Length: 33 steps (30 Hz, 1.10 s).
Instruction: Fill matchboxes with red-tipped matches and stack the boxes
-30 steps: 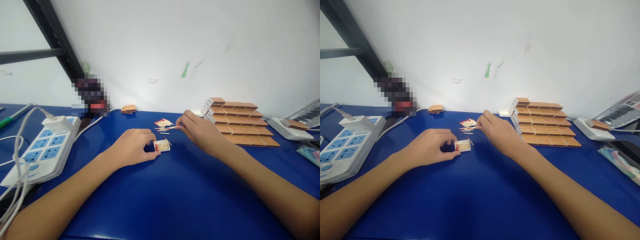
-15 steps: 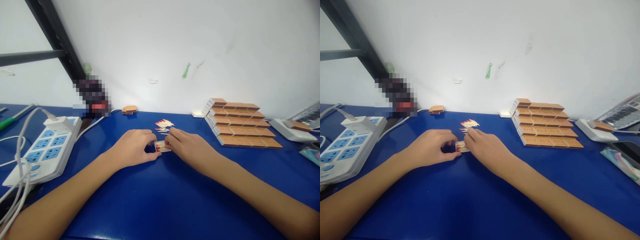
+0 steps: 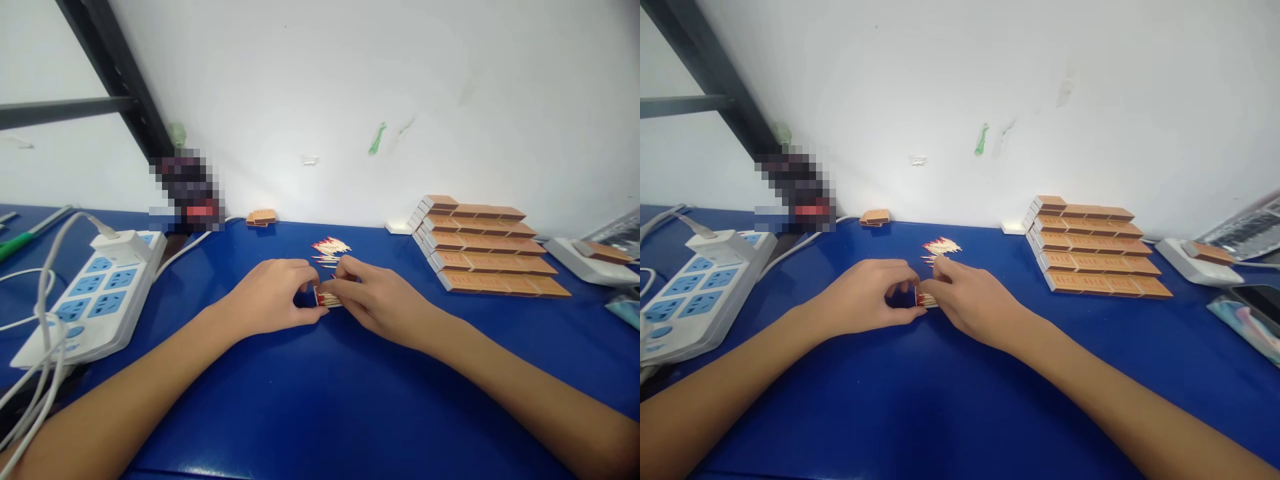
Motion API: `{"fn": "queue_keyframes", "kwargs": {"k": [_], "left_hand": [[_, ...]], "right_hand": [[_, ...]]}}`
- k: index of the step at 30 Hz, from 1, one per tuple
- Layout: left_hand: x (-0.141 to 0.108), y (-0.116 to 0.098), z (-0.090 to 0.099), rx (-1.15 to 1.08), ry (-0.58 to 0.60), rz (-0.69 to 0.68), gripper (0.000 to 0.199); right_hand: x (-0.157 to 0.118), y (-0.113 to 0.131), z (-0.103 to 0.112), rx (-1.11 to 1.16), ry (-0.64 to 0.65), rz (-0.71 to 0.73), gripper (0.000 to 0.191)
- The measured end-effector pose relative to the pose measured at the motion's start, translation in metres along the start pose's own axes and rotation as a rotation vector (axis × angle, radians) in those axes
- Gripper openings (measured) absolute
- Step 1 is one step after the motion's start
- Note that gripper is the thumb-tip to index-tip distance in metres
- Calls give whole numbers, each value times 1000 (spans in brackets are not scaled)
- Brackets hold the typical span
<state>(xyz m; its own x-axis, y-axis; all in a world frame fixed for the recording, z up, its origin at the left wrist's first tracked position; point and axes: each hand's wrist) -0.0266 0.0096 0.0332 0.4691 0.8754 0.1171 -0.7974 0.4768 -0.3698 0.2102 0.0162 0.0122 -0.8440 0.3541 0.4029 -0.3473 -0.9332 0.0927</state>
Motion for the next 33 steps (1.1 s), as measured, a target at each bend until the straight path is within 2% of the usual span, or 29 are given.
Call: {"fn": "queue_keyframes", "kwargs": {"k": [3, 6, 9, 11, 14, 19, 28, 33], "left_hand": [[0, 0, 0, 33, 4, 11, 24], [0, -1, 0, 51, 6, 13, 26], [0, 0, -1, 36, 9, -1, 27], [0, 1, -2, 23, 4, -15, 27], [0, 2, -2, 18, 5, -23, 27], [-2, 0, 1, 15, -7, -21, 25], [-1, 3, -3, 56, 2, -36, 27], [-1, 5, -3, 54, -12, -33, 28]], "right_hand": [[-1, -5, 2, -41, -45, -64, 26], [-1, -10, 6, -84, -65, -255, 11], [0, -15, 8, -6, -2, -437, 21], [1, -17, 7, 59, 23, -494, 26], [0, -19, 5, 85, 13, -510, 25], [-1, -20, -3, 102, 8, -503, 12], [2, -35, -23, 95, -141, -482, 6], [2, -41, -25, 121, -96, -501, 12]]}}
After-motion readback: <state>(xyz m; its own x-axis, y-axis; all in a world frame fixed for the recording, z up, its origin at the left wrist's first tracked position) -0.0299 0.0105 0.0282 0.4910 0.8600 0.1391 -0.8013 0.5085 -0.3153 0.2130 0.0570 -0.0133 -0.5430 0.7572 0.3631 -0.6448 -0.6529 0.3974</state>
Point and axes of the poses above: each hand's wrist, its own x-axis towards the middle knuckle, its own z-axis out of the back of the hand, y = z × x, and after that the axes turned 10 degrees about z, right-handed
